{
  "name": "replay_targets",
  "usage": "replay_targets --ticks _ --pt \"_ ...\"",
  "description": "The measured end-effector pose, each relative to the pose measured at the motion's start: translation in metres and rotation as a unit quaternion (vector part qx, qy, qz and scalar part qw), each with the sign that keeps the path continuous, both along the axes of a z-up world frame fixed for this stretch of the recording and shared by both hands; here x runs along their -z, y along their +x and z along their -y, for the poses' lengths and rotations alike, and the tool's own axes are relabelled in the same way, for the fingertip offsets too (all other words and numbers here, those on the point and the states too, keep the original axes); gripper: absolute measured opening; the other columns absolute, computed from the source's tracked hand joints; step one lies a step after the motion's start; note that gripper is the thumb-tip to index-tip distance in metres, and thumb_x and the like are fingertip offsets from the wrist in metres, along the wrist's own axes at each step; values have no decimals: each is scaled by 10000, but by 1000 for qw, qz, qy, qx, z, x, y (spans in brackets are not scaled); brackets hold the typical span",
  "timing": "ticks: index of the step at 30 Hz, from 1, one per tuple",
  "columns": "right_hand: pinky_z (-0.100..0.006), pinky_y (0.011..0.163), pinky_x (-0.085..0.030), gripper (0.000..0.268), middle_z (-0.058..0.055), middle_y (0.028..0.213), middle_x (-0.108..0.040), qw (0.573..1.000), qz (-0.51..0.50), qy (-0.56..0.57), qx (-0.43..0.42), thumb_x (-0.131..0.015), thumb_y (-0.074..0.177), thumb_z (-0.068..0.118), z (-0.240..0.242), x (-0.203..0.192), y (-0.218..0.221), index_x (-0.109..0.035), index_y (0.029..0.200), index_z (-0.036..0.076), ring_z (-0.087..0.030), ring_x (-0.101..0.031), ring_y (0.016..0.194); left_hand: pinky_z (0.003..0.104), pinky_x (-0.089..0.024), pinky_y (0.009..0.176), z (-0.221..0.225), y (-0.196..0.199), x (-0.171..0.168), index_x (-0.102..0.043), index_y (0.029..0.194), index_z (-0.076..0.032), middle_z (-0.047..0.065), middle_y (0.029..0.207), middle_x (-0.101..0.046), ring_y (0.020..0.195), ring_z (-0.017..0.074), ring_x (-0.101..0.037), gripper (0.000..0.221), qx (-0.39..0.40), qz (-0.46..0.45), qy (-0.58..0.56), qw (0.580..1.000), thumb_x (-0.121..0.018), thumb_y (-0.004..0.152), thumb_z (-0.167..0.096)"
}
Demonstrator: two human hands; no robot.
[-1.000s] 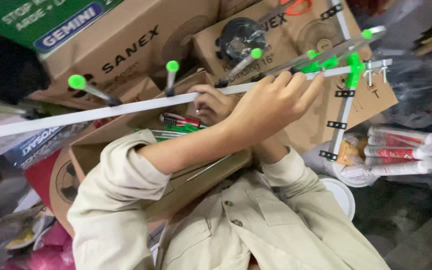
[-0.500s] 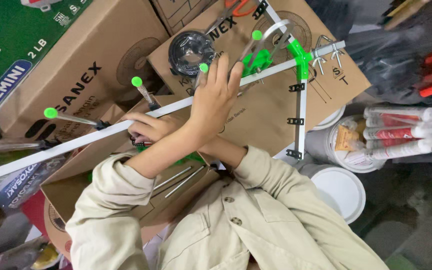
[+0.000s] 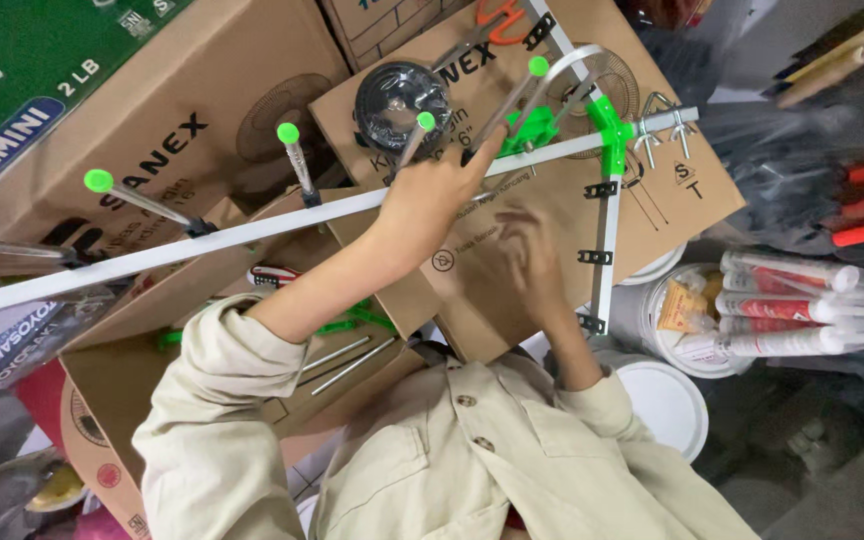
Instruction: The person assembles a television antenna by taking metal rods and plastic components out of a box and fitting them onto a central frame.
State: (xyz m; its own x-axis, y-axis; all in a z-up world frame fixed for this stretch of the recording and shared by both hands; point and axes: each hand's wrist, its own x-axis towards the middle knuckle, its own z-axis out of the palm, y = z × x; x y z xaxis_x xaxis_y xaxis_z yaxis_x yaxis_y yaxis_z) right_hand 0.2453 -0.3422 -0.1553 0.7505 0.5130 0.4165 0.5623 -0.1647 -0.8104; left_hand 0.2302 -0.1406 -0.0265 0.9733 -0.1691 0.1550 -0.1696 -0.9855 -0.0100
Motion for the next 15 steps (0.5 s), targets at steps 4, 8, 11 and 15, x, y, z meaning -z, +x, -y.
replay_targets --ticks 4,8,11,15 --pt "-340 988 -554 171 -171 1594 -324 955 -86 208 193 -451 1140 149 -18 3 27 -434 1248 17 -235 -630 1190 375 -584 543 4 4 -3 -290 1593 -90 180 939 -671 633 287 -724 977 -4 -7 9 1000 -725 724 -1" --pt "-351 1067 -505 185 -188 1675 -241 941 -102 282 154 -393 1163 179 -58 11 45 -392 1259 21 -222 -532 1250 371 -587 563 4 -2 -6 -293 1603 -118 161 911 -666 652 277 -724 981 9 -4 10 1000 -730 732 -2" --pt "-372 1166 -465 177 -204 1635 -331 934 -68 299 182 -391 1190 195 -68 31 50 -397 1245 27 -236 -492 1369 360 -587 558 4 -5 -8 -300 1605 -135 152 889 -663 656 271 -725 1005 14 -6 17 1000 -727 706 5" --pt "-371 1136 -465 217 -198 1548 -467 934 -45 306 178 -420 1180 230 -64 51 62 -411 1245 22 -237 -522 1315 367 -580 535 1 -1 -3 -319 1591 -94 149 882 -662 641 272 -720 958 2 9 14 1000 -737 734 -5"
